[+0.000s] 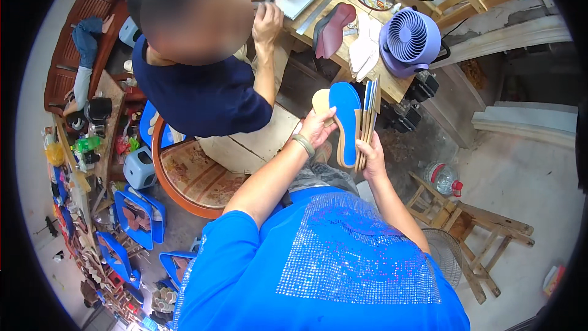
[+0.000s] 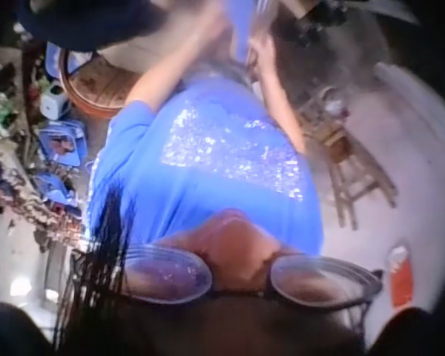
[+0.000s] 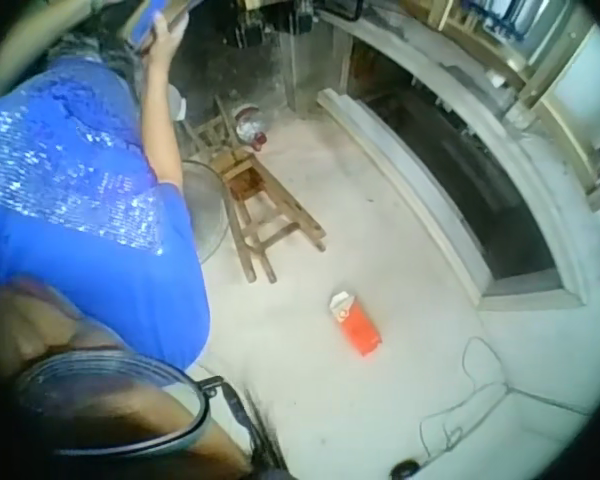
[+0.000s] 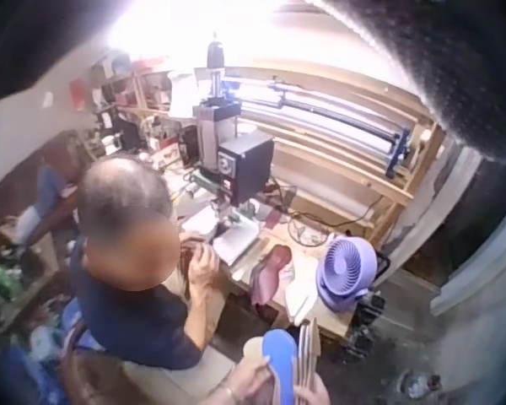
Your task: The person assembles slipper sandals by hand in a workshop. They pick up beige insoles and blue straps, align them, and use a handheld stapler to secure the straps to the insoles. The person moves between a wooden workbench and a white table, handling materials from blue plastic bins and placing finished units into a pile.
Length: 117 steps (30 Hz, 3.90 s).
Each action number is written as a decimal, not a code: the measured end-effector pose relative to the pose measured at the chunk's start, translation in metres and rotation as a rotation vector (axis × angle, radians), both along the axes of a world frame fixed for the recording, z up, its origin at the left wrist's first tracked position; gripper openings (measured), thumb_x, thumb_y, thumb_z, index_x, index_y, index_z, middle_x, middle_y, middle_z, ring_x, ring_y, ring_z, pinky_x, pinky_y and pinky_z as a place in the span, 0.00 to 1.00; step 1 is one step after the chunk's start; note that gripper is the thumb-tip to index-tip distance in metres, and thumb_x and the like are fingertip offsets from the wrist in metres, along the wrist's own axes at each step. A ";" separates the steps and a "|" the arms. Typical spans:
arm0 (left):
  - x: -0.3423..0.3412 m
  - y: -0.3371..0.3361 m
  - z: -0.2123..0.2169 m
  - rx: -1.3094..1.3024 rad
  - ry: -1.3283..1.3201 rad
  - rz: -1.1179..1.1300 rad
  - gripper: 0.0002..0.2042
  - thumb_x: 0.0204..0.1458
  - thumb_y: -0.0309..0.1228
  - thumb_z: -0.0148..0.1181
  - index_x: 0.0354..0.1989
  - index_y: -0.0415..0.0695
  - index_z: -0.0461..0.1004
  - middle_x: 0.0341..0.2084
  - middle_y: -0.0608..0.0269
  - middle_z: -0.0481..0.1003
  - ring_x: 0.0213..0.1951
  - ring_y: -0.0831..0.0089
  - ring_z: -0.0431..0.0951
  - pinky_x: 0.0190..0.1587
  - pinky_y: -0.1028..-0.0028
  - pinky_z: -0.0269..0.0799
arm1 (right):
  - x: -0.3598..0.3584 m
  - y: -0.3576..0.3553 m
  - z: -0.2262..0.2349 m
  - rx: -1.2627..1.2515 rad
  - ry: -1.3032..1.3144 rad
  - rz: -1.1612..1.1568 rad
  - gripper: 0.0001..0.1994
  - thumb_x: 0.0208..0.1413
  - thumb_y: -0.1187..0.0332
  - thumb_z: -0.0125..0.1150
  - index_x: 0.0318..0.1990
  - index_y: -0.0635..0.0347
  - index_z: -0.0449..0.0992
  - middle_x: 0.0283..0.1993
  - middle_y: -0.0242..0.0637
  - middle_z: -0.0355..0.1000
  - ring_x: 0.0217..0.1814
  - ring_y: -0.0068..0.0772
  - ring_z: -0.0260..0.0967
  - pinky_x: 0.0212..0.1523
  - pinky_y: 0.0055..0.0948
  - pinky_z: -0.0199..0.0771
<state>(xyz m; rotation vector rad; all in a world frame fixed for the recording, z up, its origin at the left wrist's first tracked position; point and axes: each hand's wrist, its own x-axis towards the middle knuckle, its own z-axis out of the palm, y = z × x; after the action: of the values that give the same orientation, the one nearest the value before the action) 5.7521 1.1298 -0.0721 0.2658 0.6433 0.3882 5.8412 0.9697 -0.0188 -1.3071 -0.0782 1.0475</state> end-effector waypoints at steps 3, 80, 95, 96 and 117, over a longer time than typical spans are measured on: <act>-0.002 -0.003 -0.001 -0.002 0.007 0.018 0.18 0.53 0.25 0.59 0.53 0.45 0.67 0.45 0.63 0.74 0.46 0.71 0.76 0.48 0.67 0.74 | -0.003 0.003 -0.003 -0.040 0.043 0.048 0.28 0.46 0.70 0.64 0.56 0.63 0.61 0.49 0.37 0.68 0.49 0.27 0.67 0.53 0.27 0.67; -0.010 0.023 0.039 -0.025 -0.251 -0.183 0.23 0.58 0.38 0.53 0.60 0.46 0.61 0.53 0.62 0.70 0.54 0.67 0.71 0.55 0.60 0.69 | -0.007 -0.028 0.042 -0.456 -0.809 0.205 0.36 0.36 0.65 0.68 0.57 0.58 0.61 0.48 0.45 0.72 0.50 0.37 0.72 0.51 0.33 0.70; -0.006 0.002 0.003 -0.137 -0.127 -0.311 0.18 0.56 0.29 0.56 0.54 0.41 0.65 0.48 0.56 0.73 0.50 0.64 0.75 0.53 0.60 0.72 | -0.048 -0.066 0.037 -0.386 -0.516 -0.145 0.32 0.42 0.72 0.68 0.57 0.63 0.60 0.50 0.40 0.69 0.51 0.29 0.67 0.54 0.29 0.66; -0.003 -0.007 0.007 -0.149 -0.121 -0.345 0.17 0.56 0.29 0.56 0.54 0.41 0.65 0.48 0.56 0.73 0.49 0.64 0.75 0.53 0.60 0.72 | -0.051 -0.070 0.041 -0.407 -0.597 -0.172 0.33 0.42 0.71 0.68 0.57 0.63 0.60 0.50 0.41 0.69 0.51 0.29 0.68 0.53 0.29 0.66; -0.084 -0.190 0.121 0.083 -0.045 -0.618 0.23 0.61 0.47 0.45 0.58 0.46 0.61 0.52 0.59 0.68 0.53 0.62 0.71 0.52 0.58 0.72 | -0.159 -0.238 0.094 0.129 -0.024 -0.301 0.35 0.39 0.63 0.67 0.57 0.66 0.62 0.51 0.39 0.68 0.54 0.32 0.65 0.56 0.27 0.61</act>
<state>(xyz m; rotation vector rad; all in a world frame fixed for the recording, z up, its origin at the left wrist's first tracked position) 5.6684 0.9396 0.0489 0.5145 0.4711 -0.1733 5.6820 0.7319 0.0756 -1.1718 0.0323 0.7583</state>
